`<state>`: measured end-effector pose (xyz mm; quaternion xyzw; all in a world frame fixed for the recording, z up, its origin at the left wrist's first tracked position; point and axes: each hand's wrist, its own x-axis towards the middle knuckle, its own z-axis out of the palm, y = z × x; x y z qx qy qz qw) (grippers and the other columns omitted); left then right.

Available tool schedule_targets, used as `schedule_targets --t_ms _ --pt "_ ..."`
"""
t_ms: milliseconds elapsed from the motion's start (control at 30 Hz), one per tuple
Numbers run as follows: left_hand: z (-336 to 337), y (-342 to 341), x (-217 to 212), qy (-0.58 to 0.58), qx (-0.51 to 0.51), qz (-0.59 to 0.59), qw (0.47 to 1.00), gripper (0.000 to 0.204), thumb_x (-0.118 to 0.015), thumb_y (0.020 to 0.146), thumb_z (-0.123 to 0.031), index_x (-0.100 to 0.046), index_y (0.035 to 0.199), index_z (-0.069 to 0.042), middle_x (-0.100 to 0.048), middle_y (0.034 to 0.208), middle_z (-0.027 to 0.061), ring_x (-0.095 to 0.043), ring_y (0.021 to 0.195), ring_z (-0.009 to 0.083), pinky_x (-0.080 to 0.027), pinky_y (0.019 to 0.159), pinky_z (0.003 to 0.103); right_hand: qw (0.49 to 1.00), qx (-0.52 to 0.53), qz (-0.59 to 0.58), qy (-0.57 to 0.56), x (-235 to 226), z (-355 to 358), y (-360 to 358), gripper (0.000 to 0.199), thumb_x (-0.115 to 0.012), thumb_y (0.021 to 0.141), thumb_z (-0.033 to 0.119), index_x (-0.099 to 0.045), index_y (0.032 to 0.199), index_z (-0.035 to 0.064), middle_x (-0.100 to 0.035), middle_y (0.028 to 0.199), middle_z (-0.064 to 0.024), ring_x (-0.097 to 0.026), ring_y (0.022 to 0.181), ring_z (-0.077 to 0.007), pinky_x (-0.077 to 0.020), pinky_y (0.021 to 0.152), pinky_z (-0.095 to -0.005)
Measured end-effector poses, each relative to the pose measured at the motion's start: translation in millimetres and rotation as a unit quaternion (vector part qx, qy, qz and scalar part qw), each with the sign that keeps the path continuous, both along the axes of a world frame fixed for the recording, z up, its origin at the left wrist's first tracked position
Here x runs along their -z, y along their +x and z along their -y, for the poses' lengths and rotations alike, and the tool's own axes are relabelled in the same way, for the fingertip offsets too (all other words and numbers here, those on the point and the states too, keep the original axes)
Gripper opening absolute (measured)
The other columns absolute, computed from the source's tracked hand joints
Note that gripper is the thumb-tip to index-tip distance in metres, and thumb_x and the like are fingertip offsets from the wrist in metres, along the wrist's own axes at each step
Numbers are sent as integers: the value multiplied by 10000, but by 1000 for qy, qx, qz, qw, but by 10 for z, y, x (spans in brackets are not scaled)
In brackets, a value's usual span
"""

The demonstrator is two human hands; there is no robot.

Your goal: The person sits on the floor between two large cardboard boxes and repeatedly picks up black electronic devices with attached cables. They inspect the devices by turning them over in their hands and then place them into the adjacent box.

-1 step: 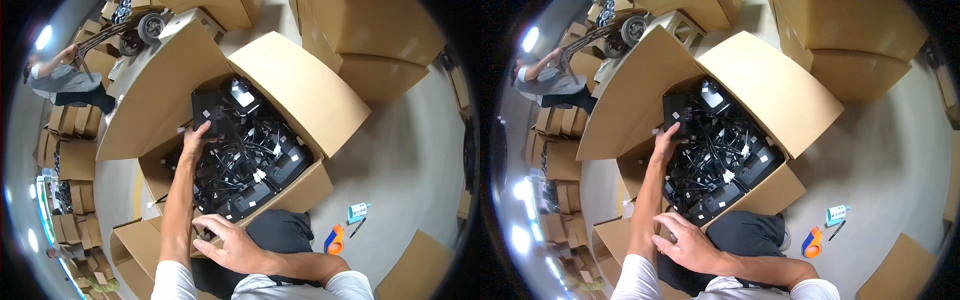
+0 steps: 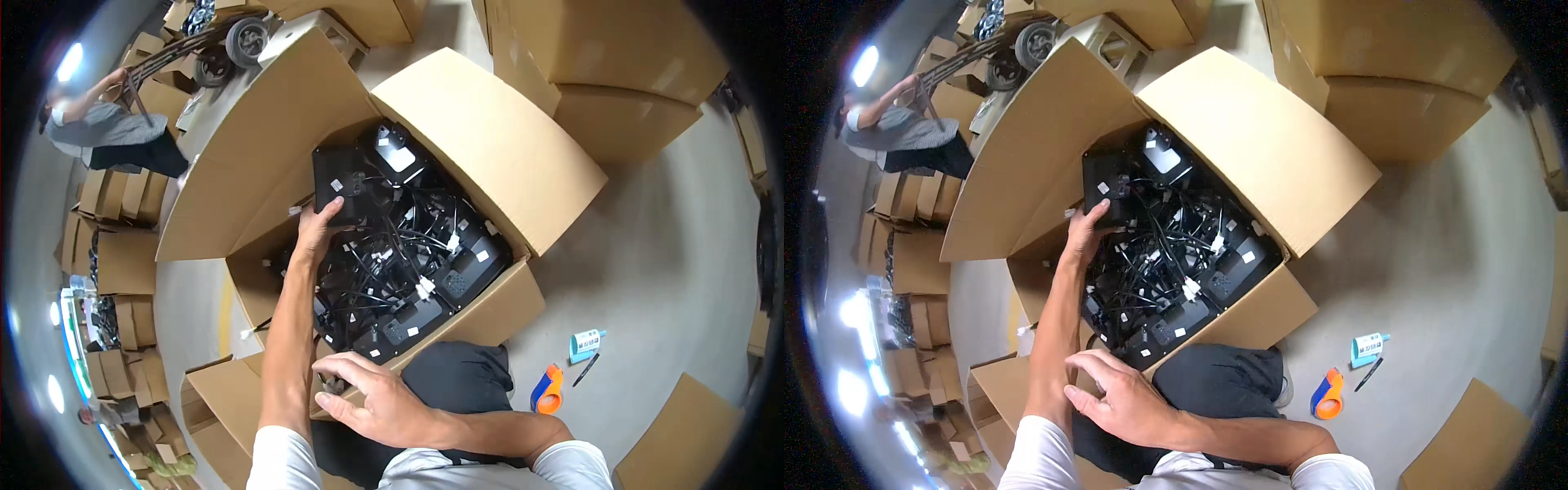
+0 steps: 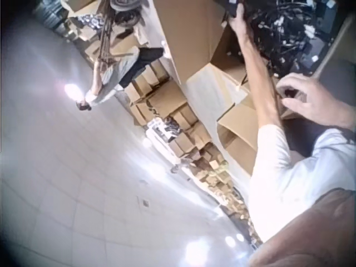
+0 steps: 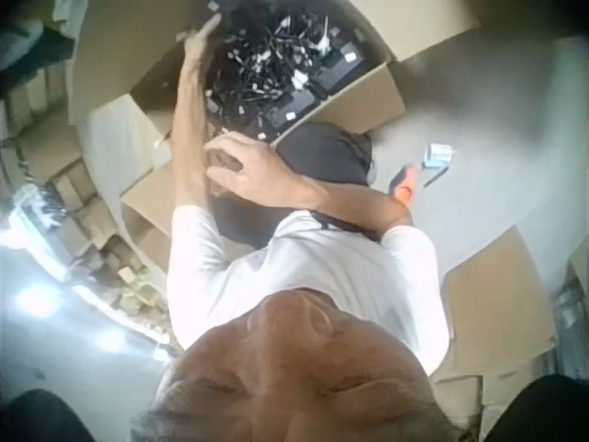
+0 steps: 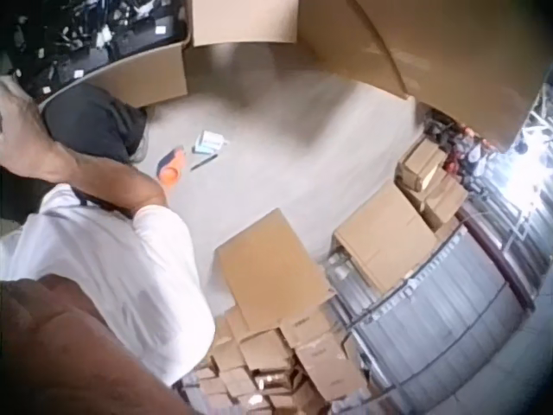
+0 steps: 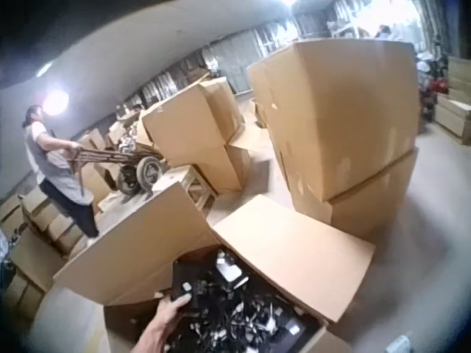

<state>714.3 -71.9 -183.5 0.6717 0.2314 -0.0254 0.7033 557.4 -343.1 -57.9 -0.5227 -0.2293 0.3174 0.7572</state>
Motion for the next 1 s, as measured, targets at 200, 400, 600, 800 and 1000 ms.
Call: schedule_targets --t_ms 200,400,600,800,1000 --pt "-127 -227 160 -148 0 -29 989 434 -706 952 -320 -632 1256 -19 -713 1143 107 -679 1049 238 -552 930 478 999 -28 -7 16 6 -40 -67 342 -687 991 174 -618 1247 -40 -669 1114 -177 -681 1027 -270 -545 903 -359" --pt "257 -21 501 -213 -161 62 962 472 -753 936 -428 -628 1228 -79 -692 1194 73 -649 1119 239 -506 996 535 999 -48 -6 9 14 -73 -134 316 -676 999 177 -634 1214 -49 -685 1096 -173 -701 1001 -257 -557 885 -356" --pt "577 255 625 -78 -211 -41 974 665 -640 976 -563 -505 1346 -28 -646 1204 140 -679 998 313 -629 734 449 999 -42 5 -12 -20 -61 -153 300 -682 994 178 -653 1190 -47 -700 1078 -178 -712 973 -254 -562 868 -350" --pt "523 226 336 -34 -123 -160 979 740 -568 982 -631 -537 1300 36 -649 1120 173 -703 768 280 -630 678 425 998 -47 16 -40 -68 -163 -216 271 -687 980 153 -677 1163 -47 -716 1065 -159 -706 995 -223 -552 885 -341" --pt "28 -1111 -1008 197 107 10 975 572 -662 1007 -390 -608 1340 71 -730 1121 157 -710 944 184 -569 830 317 994 -21 48 -94 -39 -240 -315 207 -678 982 124 -698 1139 -10 -722 1046 -75 -688 990 -156 -542 887 -303"
